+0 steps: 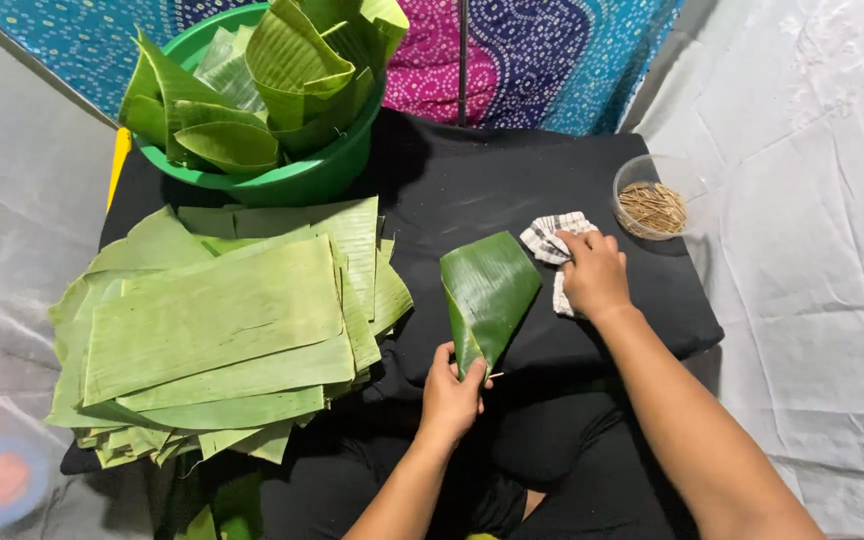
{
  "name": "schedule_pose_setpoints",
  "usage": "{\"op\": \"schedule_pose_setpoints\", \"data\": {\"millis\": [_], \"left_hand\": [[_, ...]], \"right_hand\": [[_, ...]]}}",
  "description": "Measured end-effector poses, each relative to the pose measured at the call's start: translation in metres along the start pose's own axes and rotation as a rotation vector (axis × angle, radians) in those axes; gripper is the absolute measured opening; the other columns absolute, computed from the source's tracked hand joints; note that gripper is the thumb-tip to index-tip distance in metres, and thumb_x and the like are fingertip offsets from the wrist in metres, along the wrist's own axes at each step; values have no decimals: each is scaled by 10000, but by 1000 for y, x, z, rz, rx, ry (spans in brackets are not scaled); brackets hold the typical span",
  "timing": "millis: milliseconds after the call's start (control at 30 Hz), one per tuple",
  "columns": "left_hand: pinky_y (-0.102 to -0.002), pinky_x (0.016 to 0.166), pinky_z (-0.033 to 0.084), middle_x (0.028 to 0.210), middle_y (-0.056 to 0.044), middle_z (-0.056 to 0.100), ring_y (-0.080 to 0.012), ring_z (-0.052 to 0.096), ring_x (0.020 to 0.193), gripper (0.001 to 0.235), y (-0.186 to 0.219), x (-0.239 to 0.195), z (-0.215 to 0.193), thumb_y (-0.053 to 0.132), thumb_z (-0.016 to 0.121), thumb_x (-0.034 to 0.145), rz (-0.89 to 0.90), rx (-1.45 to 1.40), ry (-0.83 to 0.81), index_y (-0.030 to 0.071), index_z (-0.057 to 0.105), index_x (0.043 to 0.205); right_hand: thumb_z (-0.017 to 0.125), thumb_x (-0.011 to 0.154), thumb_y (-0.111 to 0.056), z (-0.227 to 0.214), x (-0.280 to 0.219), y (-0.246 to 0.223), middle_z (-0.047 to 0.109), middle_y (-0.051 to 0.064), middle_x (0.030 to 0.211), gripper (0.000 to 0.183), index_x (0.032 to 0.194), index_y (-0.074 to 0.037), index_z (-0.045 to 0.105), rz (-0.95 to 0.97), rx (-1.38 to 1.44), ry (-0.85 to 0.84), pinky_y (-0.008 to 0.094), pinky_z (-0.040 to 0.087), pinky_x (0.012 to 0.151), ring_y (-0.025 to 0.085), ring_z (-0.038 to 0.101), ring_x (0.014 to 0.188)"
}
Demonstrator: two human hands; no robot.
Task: Cleaning banana leaves with a cloth and folding them into cone shapes, then securing them with toothpicks.
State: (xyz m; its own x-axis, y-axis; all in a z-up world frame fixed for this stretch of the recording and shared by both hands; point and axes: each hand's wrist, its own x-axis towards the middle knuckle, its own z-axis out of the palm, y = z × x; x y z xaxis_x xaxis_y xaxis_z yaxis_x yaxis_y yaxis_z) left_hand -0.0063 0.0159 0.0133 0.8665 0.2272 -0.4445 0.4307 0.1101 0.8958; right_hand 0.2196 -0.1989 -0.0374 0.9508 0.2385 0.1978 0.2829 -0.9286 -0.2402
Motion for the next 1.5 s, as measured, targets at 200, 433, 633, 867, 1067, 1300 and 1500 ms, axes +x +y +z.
{"op": "schedule_pose_setpoints", "data": {"millis": [200, 433, 633, 867, 1067, 1300, 1500], "left_hand": [[-268, 325, 461, 671, -176, 713, -177, 591, 355, 362, -9, 9, -7, 167, 541, 1031, 13, -86, -3, -83, 510, 1291], [-242, 339, 425, 632, -157, 727, -155, 591, 341, 240, -4, 18, -4, 165, 623, 975, -48, -27, 36, -38, 618, 1103], [-259, 329, 454, 667, -170, 756, -163, 611, 343, 234, -3, 18, -8, 130, 627, 930, -52, -20, 30, -47, 592, 1079], [-236, 332, 491, 744, -188, 770, -158, 616, 384, 229, 12, 9, -11, 139, 595, 985, -67, -21, -26, -38, 594, 1130], [-242, 340, 361, 720, -107, 746, -131, 496, 379, 223, 23, 2, -10, 134, 620, 963, -146, -82, 5, 12, 614, 1149], [-252, 347, 375, 737, -109, 736, -137, 521, 418, 196, 22, 2, -9, 121, 617, 967, -158, -127, 6, 15, 623, 1132], [-242, 348, 373, 729, -89, 746, -126, 504, 389, 177, 26, -1, -10, 122, 613, 977, -137, -96, 1, 25, 608, 1125]], "right_hand": [[532, 829, -53, -48, 1, -12, 550, -50, 994, 536, 1228, -347, 737, -156, 171, 434, 381, 534, 880, 242, 604, 1001], [616, 774, -165, -68, -63, -122, 628, 149, 998, 466, 1226, -235, 700, -821, 313, 295, 468, 486, 763, 363, 607, 879], [529, 950, -281, -17, -45, -115, 607, 77, 1127, 371, 1288, -341, 670, -818, 84, -26, 449, 449, 828, 308, 586, 989], [559, 837, -155, 3, 38, -62, 585, 5, 1121, 576, 1305, -475, 664, -405, -117, -23, 418, 503, 811, 272, 589, 1044], [611, 702, -59, -74, -20, -120, 573, 130, 1110, 563, 1230, -193, 752, -619, 325, 219, 393, 484, 827, 316, 547, 947], [630, 719, -71, -32, -54, -121, 573, 94, 1154, 580, 1262, -250, 733, -794, 272, -46, 374, 464, 848, 284, 553, 961], [585, 735, -44, -20, 5, -95, 566, 62, 1161, 661, 1308, -348, 711, -457, 40, -89, 344, 425, 830, 256, 515, 931]]}}
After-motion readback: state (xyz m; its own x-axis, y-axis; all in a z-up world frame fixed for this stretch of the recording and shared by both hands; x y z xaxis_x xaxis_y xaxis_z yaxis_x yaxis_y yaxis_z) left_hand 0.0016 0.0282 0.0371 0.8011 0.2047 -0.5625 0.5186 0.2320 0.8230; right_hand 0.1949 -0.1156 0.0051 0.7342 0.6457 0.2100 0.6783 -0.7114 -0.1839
